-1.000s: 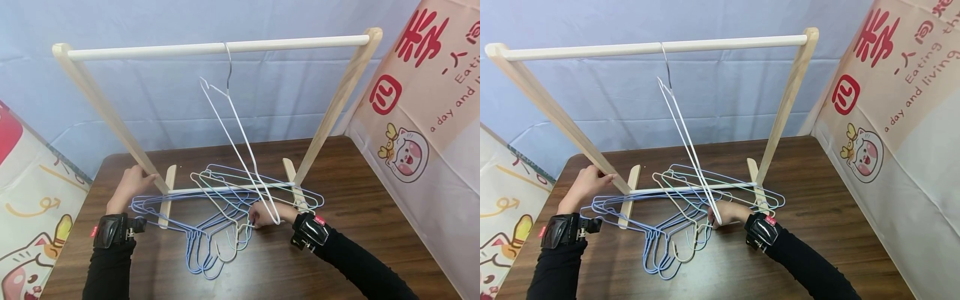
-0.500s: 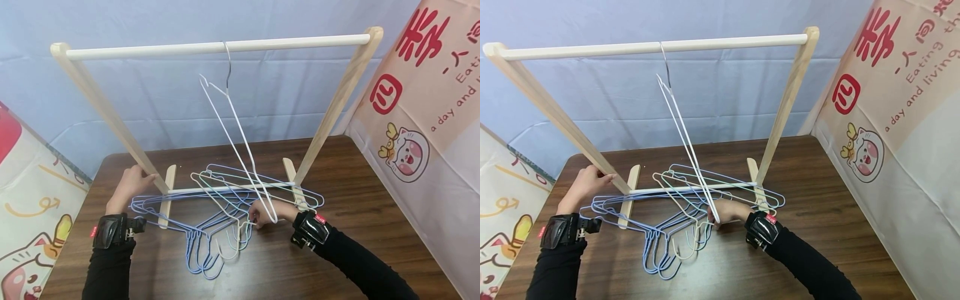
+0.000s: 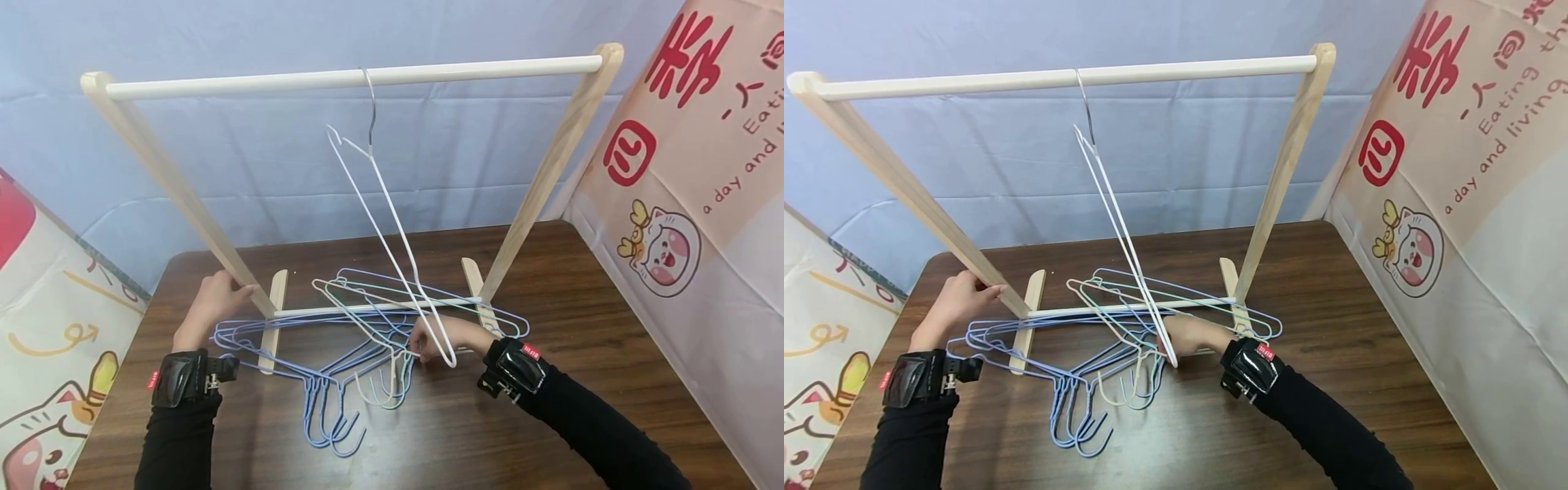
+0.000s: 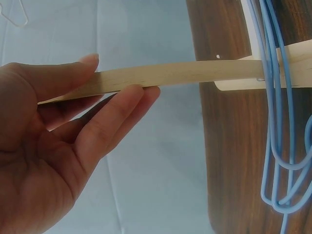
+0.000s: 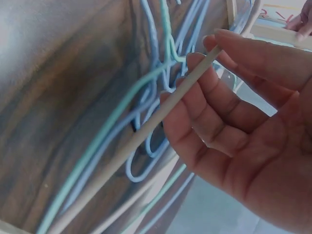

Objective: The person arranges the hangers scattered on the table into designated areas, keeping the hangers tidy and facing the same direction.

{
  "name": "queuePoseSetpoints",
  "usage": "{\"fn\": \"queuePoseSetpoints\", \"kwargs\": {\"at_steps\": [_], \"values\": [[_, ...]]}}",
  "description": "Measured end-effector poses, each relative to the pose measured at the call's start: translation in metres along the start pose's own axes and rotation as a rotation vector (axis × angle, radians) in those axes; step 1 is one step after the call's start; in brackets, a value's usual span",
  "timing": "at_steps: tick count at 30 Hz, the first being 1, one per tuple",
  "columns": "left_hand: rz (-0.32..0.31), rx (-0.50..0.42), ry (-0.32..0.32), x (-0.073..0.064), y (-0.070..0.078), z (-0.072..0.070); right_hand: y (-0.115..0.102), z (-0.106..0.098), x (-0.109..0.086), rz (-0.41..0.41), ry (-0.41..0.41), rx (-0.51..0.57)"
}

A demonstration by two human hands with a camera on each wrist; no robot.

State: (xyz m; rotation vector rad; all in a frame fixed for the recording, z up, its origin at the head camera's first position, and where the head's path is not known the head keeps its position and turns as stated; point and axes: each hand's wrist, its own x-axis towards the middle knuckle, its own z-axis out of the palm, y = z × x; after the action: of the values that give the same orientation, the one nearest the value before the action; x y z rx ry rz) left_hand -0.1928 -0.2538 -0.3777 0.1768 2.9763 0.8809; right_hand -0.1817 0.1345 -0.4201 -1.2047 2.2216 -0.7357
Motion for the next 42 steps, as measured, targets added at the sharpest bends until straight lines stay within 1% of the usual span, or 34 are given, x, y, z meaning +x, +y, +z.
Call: {"fn": "queuePoseSetpoints", "kwargs": {"at_steps": [3, 4, 6, 9, 13, 15, 18, 21, 26, 31, 37, 42], "values": [[0.003, 0.003, 0.002, 0.0, -0.001, 0.0, 0.001, -0.007, -0.002, -0.058, 0.011, -0.028], [0.004, 0.004, 0.004, 0.0, -0.001, 0.0, 0.001, -0.01, -0.003, -0.064, 0.018, -0.051], [0.005, 0.006, 0.006, 0.0, -0.001, 0.001, 0.0, -0.014, -0.004, -0.052, 0.035, -0.098], [0.009, 0.008, 0.011, 0.001, -0.002, 0.0, -0.004, -0.021, -0.006, 0.018, 0.06, -0.152], [0.018, 0.006, 0.016, 0.001, -0.002, 0.0, -0.006, -0.028, -0.007, 0.141, 0.064, -0.149], [0.02, 0.004, 0.016, 0.001, -0.002, 0.0, -0.007, -0.031, -0.008, 0.186, 0.061, -0.134], [0.022, 0.003, 0.018, 0.001, -0.001, 0.0, -0.008, -0.035, -0.008, 0.226, 0.071, -0.12], [0.024, 0.002, 0.017, 0.001, -0.002, 0.001, -0.01, -0.038, -0.009, 0.246, 0.084, -0.116], [0.024, -0.002, 0.021, 0.001, -0.002, 0.001, -0.01, -0.043, -0.011, 0.25, 0.112, -0.088], [0.02, -0.002, 0.02, 0.0, -0.002, 0.002, -0.011, -0.048, -0.012, 0.227, 0.148, -0.107], [0.014, 0.003, 0.01, 0.001, -0.001, 0.001, -0.014, -0.055, -0.013, 0.218, 0.161, -0.122], [0.005, -0.004, 0.002, 0.001, -0.001, 0.001, -0.017, -0.06, -0.014, 0.24, 0.181, -0.11]]}}
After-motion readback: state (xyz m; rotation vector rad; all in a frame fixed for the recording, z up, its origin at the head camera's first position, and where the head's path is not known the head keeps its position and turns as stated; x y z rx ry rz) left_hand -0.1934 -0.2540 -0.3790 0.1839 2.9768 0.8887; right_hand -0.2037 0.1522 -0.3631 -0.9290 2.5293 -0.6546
